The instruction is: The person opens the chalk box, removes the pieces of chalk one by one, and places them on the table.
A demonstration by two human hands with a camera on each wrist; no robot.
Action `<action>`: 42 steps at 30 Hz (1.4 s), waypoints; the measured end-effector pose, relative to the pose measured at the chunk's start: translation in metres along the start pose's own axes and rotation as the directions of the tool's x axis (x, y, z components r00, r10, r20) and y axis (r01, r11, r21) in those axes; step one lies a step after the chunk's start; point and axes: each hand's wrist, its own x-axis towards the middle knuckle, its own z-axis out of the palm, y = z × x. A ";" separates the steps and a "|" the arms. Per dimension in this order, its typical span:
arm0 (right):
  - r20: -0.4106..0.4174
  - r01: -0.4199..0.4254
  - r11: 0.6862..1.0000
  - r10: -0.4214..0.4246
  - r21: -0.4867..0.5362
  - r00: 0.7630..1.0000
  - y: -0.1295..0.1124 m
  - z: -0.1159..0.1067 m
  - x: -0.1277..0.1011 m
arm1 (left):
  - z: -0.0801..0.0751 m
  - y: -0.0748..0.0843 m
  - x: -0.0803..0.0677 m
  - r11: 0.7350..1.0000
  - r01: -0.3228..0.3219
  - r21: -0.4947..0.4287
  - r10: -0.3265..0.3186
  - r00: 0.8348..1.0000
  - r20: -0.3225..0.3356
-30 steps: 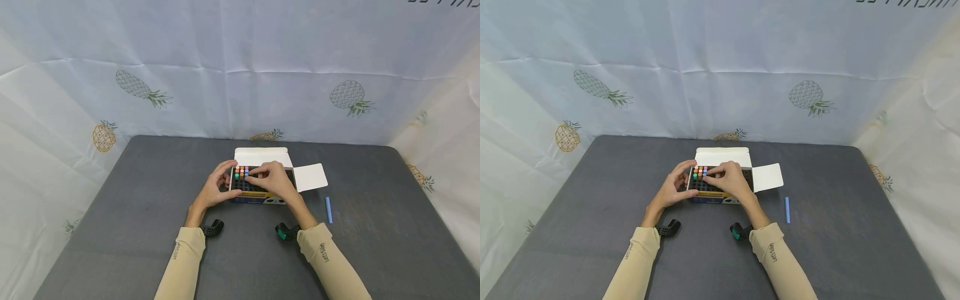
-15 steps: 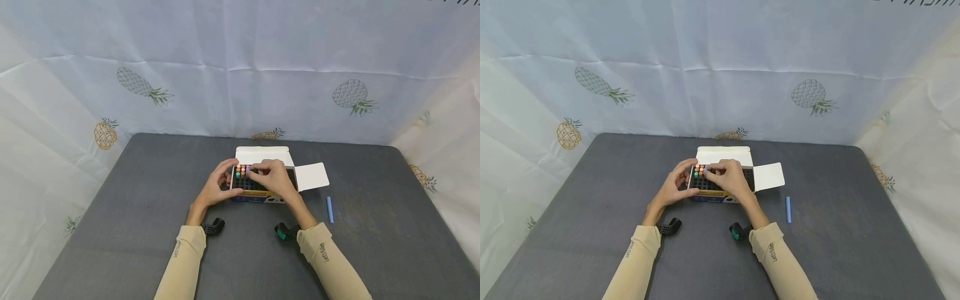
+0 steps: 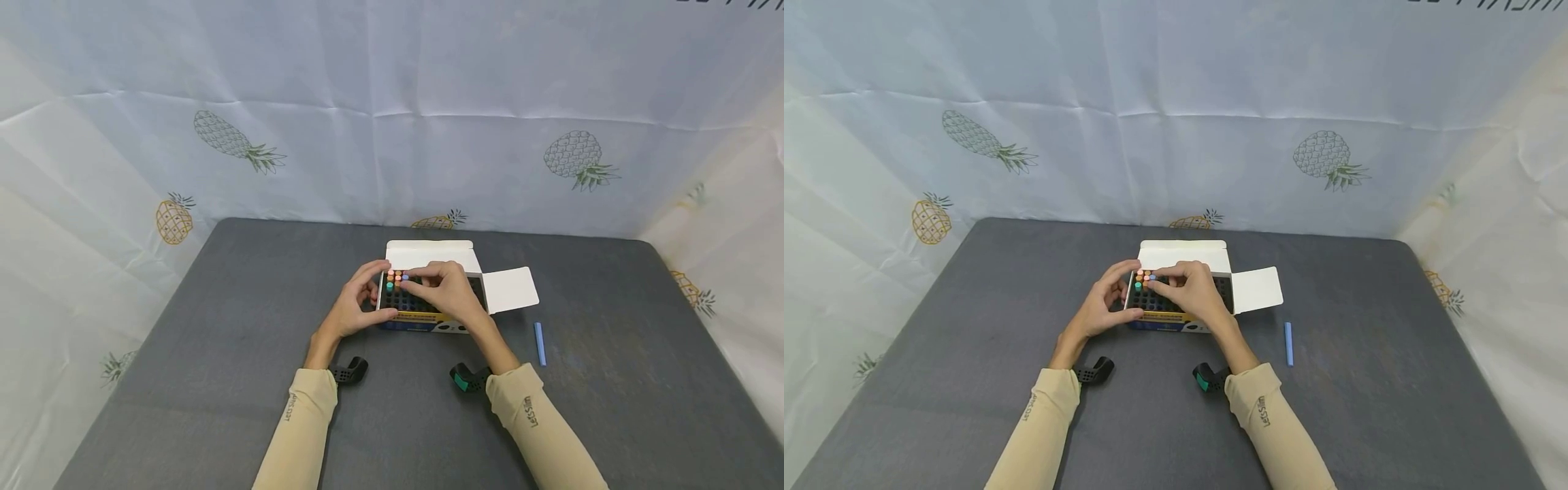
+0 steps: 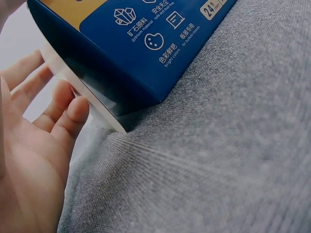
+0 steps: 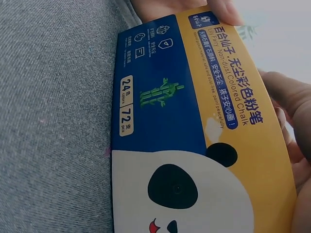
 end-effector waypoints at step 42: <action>-0.398 0.224 0.973 -0.228 -0.058 0.888 -0.030 -0.084 -0.060 | -0.001 0.002 0.000 1.000 0.018 0.012 -0.018 1.000 0.011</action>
